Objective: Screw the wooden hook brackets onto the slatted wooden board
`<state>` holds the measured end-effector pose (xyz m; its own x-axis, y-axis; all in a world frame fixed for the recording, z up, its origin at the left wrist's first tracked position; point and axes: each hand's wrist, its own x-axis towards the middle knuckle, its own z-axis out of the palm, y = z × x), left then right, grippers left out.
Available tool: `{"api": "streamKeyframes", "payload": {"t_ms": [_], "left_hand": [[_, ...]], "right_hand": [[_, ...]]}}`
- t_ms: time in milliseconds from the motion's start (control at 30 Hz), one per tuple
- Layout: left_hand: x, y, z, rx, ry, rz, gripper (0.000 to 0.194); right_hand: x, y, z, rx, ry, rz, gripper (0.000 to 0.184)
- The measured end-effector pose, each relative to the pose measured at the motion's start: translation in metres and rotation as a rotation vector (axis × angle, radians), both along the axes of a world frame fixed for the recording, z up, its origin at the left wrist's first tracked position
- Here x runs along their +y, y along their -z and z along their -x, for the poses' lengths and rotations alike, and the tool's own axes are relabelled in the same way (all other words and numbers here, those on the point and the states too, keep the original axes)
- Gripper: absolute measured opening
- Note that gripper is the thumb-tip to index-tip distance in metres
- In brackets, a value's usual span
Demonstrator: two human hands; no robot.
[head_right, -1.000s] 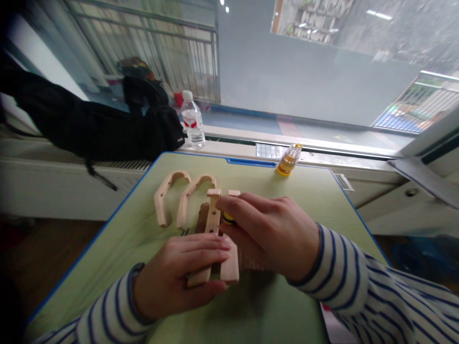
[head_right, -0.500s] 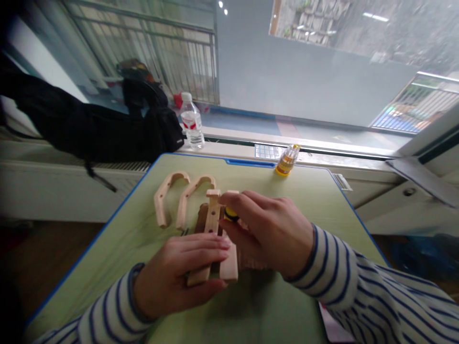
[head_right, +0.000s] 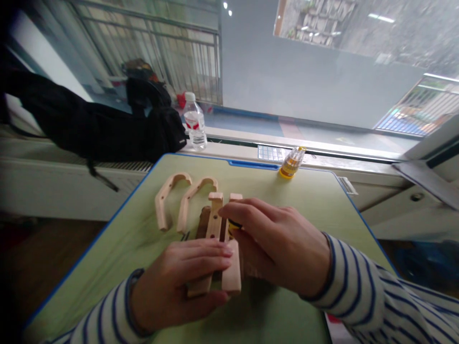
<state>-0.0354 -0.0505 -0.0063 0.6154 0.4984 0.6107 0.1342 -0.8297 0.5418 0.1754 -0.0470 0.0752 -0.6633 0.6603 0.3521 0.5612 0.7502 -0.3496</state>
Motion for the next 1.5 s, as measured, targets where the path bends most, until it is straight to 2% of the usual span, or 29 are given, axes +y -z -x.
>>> {"api": "streamKeyframes", "payload": {"t_ms": [100,300,633,1000,1300,1500], "left_hand": [[0.001,-0.001,0.000,0.003,0.004,0.017,0.035],[0.003,-0.004,0.000,0.002,-0.007,0.023,0.035],[0.004,-0.010,-0.002,-0.005,-0.117,-0.034,0.031],[0.002,-0.008,-0.003,-0.003,-0.119,-0.039,0.034],[0.003,-0.004,-0.003,-0.031,-0.033,-0.035,0.036],[0.002,-0.006,-0.002,-0.014,-0.015,-0.002,0.034]], "right_hand": [[0.000,0.002,0.000,-0.021,-0.011,-0.010,0.035],[-0.002,0.008,0.006,-0.039,0.022,-0.151,0.027],[-0.004,0.016,0.005,-0.003,0.083,-0.110,0.026],[-0.009,0.025,0.011,0.058,0.216,-0.103,0.036],[-0.005,0.018,0.015,0.093,0.237,-0.094,0.033],[-0.006,0.008,0.012,0.060,0.175,-0.043,0.039]]}}
